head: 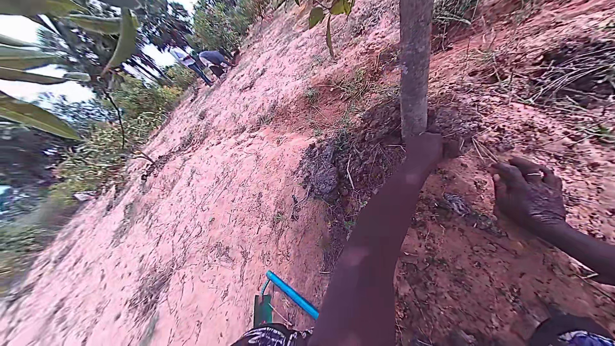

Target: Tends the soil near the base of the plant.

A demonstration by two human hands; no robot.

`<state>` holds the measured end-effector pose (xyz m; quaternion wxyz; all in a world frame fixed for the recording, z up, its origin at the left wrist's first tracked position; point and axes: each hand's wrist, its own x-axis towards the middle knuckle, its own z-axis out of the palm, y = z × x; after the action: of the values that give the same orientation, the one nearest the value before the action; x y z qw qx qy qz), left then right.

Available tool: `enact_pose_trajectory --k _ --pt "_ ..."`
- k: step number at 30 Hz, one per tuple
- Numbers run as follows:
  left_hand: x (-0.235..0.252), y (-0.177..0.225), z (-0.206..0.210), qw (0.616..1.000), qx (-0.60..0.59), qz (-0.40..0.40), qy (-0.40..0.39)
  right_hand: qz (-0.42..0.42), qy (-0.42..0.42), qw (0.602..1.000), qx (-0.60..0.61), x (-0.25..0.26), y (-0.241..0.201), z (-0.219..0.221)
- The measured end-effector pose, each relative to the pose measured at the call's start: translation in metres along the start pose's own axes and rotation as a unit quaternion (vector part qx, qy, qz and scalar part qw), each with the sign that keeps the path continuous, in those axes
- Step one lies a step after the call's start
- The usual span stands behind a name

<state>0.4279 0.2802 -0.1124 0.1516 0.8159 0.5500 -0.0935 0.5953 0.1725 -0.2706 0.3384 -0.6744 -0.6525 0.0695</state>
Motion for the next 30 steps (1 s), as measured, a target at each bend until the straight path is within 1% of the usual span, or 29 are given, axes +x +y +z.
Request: enact_pose_trajectory --k 3,7,12,15,24,27,30 --pt "-0.004 0.003 0.000 1.000 -0.017 -0.011 -0.011 0.001 0.007 1.000 0.011 -0.001 -0.007 -0.006" --pt "-0.004 0.008 -0.003 0.999 0.005 -0.032 -0.026 0.006 0.003 1.000 0.013 -0.002 -0.010 -0.009" --pt "-0.015 0.004 0.006 0.998 0.056 0.010 -0.022 0.004 0.003 1.000 0.006 0.000 -0.008 -0.007" --pt "-0.018 0.000 0.014 0.997 0.077 0.023 -0.010 0.008 -0.001 1.000 0.005 0.000 -0.007 -0.006" --pt "-0.031 0.000 0.020 0.995 0.083 0.049 -0.010 0.009 -0.003 1.000 0.010 0.000 -0.011 -0.008" --pt "-0.037 0.005 0.017 0.994 0.083 0.068 0.006 0.008 0.000 1.000 0.005 0.000 -0.007 -0.008" --pt "-0.051 0.007 -0.002 0.990 0.100 0.097 0.019 0.002 0.002 1.000 0.009 0.000 -0.008 -0.007"
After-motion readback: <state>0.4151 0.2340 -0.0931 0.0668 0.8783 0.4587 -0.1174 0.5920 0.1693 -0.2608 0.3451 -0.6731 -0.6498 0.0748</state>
